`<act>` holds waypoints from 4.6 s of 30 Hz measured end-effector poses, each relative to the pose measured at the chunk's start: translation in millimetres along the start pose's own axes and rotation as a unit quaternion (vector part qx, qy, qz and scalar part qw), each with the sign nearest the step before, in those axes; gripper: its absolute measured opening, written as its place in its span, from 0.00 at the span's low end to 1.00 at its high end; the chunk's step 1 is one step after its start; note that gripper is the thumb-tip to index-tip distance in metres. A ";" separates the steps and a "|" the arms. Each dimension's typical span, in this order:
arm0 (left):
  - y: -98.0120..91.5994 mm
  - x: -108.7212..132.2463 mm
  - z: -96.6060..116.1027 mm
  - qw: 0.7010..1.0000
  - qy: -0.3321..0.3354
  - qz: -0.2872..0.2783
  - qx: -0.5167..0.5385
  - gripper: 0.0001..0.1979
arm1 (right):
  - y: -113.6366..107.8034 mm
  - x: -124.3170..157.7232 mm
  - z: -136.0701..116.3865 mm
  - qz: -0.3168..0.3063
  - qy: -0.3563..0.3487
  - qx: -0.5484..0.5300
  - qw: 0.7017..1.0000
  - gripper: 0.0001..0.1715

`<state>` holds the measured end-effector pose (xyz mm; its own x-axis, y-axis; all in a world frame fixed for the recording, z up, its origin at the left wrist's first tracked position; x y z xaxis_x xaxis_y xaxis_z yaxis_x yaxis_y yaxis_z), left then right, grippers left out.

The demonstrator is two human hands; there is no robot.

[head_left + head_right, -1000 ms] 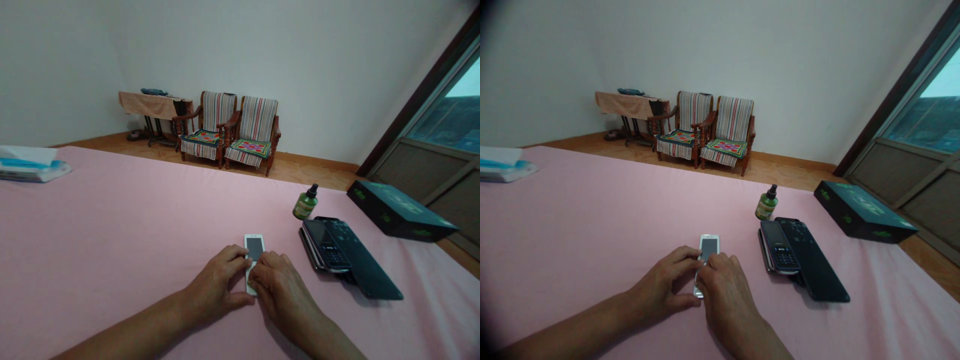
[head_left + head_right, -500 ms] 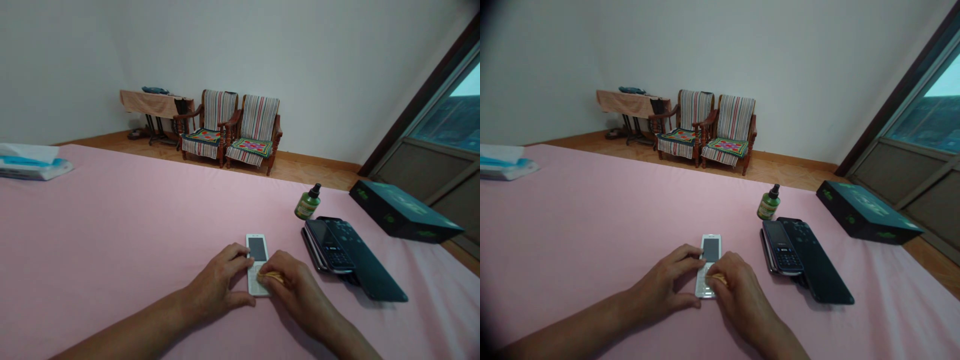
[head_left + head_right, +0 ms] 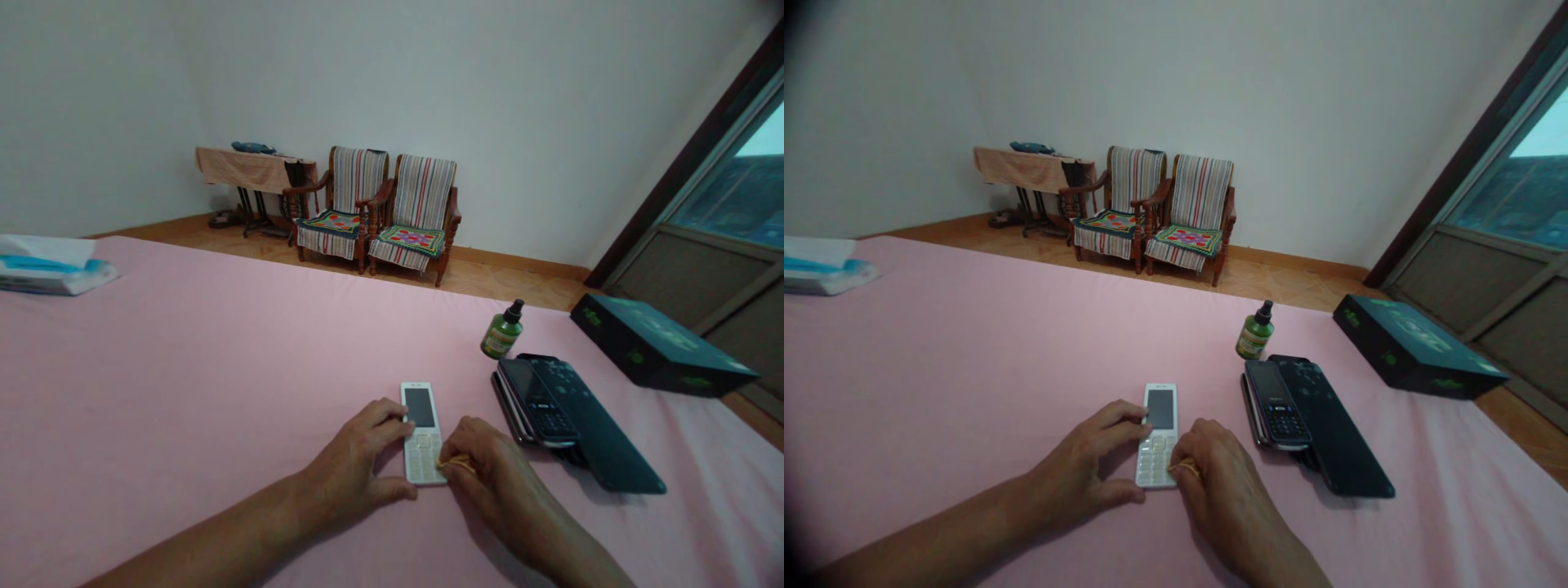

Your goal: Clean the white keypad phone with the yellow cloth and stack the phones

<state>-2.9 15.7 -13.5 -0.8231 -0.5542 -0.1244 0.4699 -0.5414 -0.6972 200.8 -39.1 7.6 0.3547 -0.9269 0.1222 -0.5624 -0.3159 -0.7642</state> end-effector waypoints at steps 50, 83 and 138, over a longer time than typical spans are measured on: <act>-2.4 -1.4 -0.7 1.000 -0.017 0.005 0.008 0.30 | 3.7 -2.8 3.3 0.018 0.001 -0.003 1.000 0.09; -1.8 -2.8 -3.5 1.000 -0.006 -0.005 0.015 0.29 | 2.3 -9.2 -4.1 0.047 -0.093 -0.135 0.985 0.07; -3.2 -4.0 -3.4 0.999 0.025 -0.003 0.041 0.27 | 11.7 -3.5 -29.2 -0.028 -0.068 0.050 0.996 0.13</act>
<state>-2.2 21.8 -13.2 -0.8399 -0.5198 -0.1563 0.4877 -0.5963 -0.6377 171.1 -45.5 16.8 0.4851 -0.8703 0.0858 -0.4635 -0.3391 -0.8187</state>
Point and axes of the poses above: each hand's wrist, its own x-axis away from the middle knuckle, its own y-axis out of the palm, z = x × y, the point moved 1 cm from there along -x, towards the middle knuckle, and after that the axes turned 14 degrees about -z, right-handed, at the moved point
